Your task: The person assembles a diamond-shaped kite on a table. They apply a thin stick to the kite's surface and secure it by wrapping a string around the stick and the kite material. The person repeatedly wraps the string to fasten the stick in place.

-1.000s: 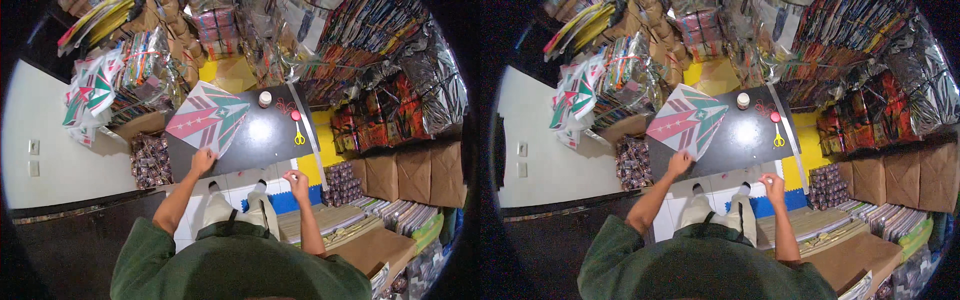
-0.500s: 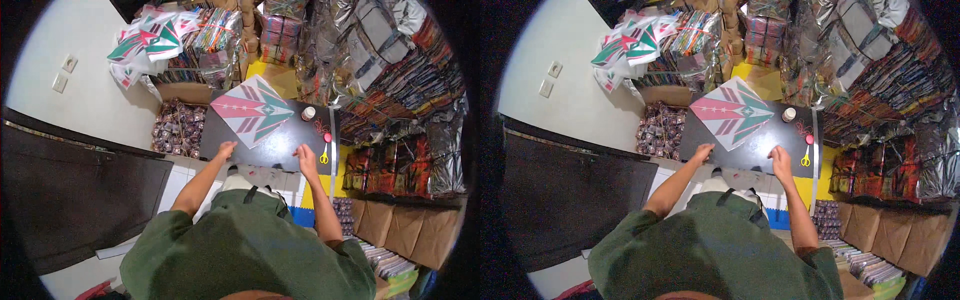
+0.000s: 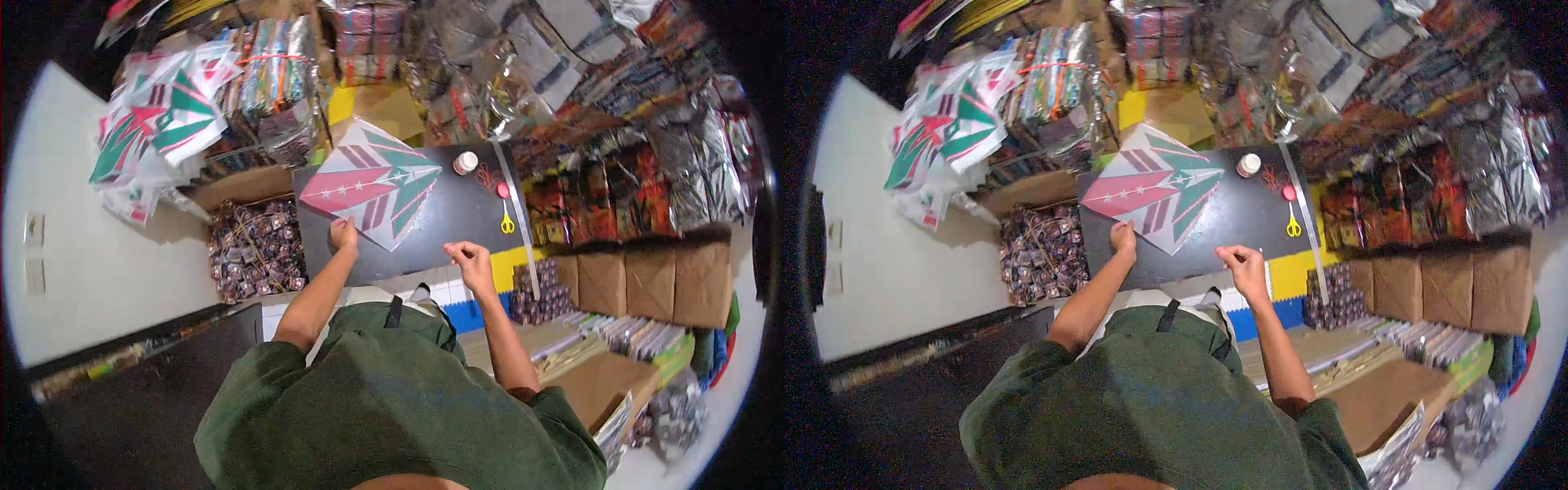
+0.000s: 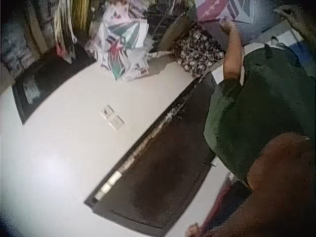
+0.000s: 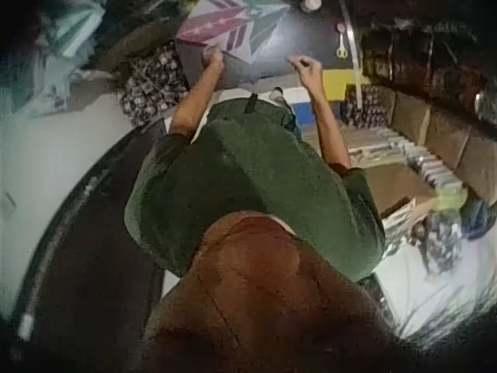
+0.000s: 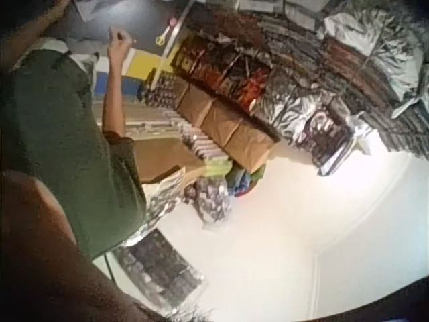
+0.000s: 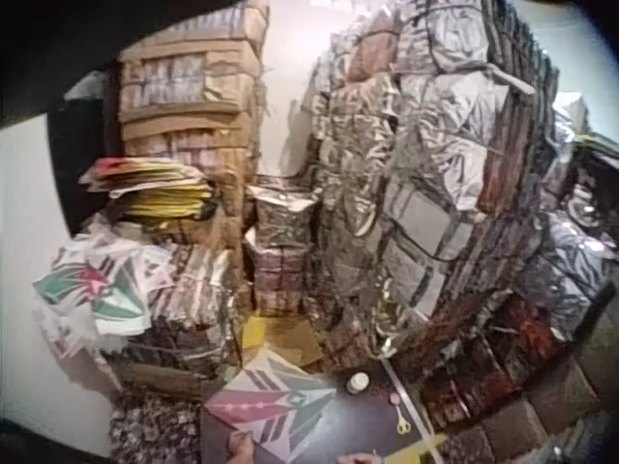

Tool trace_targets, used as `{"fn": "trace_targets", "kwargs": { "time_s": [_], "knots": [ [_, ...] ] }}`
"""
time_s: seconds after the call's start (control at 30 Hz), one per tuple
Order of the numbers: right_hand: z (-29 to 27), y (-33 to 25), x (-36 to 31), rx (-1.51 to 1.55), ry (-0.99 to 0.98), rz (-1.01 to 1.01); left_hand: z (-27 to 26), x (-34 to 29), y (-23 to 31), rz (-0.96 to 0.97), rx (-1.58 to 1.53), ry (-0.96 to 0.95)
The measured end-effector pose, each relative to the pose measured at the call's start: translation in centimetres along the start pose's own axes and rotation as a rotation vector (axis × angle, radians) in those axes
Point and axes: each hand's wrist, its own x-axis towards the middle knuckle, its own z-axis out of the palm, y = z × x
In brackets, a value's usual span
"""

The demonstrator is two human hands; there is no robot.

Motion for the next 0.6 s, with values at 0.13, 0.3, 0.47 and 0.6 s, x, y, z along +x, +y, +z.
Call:
{"fn": "trace_targets", "kwargs": {
  "time_s": [0.13,0.3,0.47,0.6],
  "knots": [
    [2.5,-0.6,-1.5,0.136,0.071,-0.004,-1.0,0.7,1.1,-0.089,0.111,0.105],
    [4.0,-1.9,-4.5,-0.018,0.267,0.127,0.0,-2.3,0.4,-0.146,-0.209,-0.084],
    [3.0,-0.5,-5.9,-0.067,0.21,0.107,-0.5,-4.4,2.8,-0.249,-0.293,-0.181],
    [1.7,-0.7,-7.5,-0.058,0.085,0.004,-3.2,-4.5,5.1,-0.237,-0.373,-0.257]
  ]
}}
